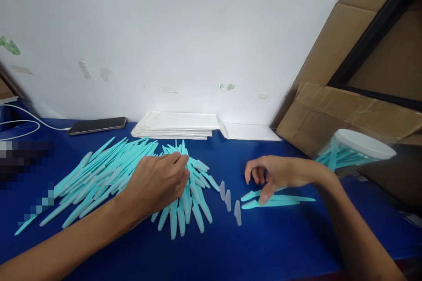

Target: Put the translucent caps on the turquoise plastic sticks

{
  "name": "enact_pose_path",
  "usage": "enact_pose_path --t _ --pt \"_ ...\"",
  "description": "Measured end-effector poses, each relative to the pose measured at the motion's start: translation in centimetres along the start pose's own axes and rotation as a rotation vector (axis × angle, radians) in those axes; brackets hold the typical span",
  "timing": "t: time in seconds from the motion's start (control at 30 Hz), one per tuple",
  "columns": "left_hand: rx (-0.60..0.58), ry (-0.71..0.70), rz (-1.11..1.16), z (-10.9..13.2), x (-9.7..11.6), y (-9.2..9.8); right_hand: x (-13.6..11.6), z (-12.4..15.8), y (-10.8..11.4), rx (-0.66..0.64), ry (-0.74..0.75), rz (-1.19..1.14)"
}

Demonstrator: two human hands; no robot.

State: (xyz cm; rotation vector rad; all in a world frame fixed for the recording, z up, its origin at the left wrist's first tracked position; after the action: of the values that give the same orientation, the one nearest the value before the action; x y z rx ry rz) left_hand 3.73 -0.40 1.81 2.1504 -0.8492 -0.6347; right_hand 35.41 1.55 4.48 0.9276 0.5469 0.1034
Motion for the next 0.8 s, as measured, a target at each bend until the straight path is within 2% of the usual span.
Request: enact_pose_path --t 0.2,0.3,0.4,0.47,0.53,0.6,0.7,0.8 --pt "-0.186 0.104 -0.011 -0.1 0.6 0.3 -0.6 -0.8 -0.2 0.024 -0.032 0.024" --pt "-0.239 0.171 0.046 -0.2 0.7 0.4 -0.4 -1.0 -0.2 0.036 -0.023 0.001" --pt "-0.172 0.150 0.115 -0.3 1.1 0.6 -0.1 -1.2 -0.2 0.066 -0.015 0.021" --pt "-0.093 0.061 0.208 -0.3 1.7 0.7 0.1 -1.3 -0.3 0.100 0.003 0.048" --pt "-0.082 -0.030 0.342 -0.2 2.5 0.9 0.1 -1.3 -0.3 0.137 0.038 0.054" --pt "-0.187 -0.084 0.456 0.0 3.1 1.1 0.1 -1.3 -0.2 0.182 0.075 0.046" --pt "-0.412 -0.118 0.551 0.3 3.7 1.0 -0.2 -1.3 0.0 0.255 0.118 0.012" --pt "-0.526 -0.135 0.602 0.7 3.9 0.8 -0.5 -1.3 0.2 0.326 0.148 -0.035"
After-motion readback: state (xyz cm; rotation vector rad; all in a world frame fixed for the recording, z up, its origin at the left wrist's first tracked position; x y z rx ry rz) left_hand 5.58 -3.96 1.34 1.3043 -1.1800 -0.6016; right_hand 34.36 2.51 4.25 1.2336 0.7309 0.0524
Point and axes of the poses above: each hand's wrist, its own z-axis away from the middle knuckle, its own y-axis out of the back of the hand, x = y × z, the point moved 1 cm from there along -z, towards the middle knuckle, and after that the axes turned 13 degrees about z, right-handed, at the moved point
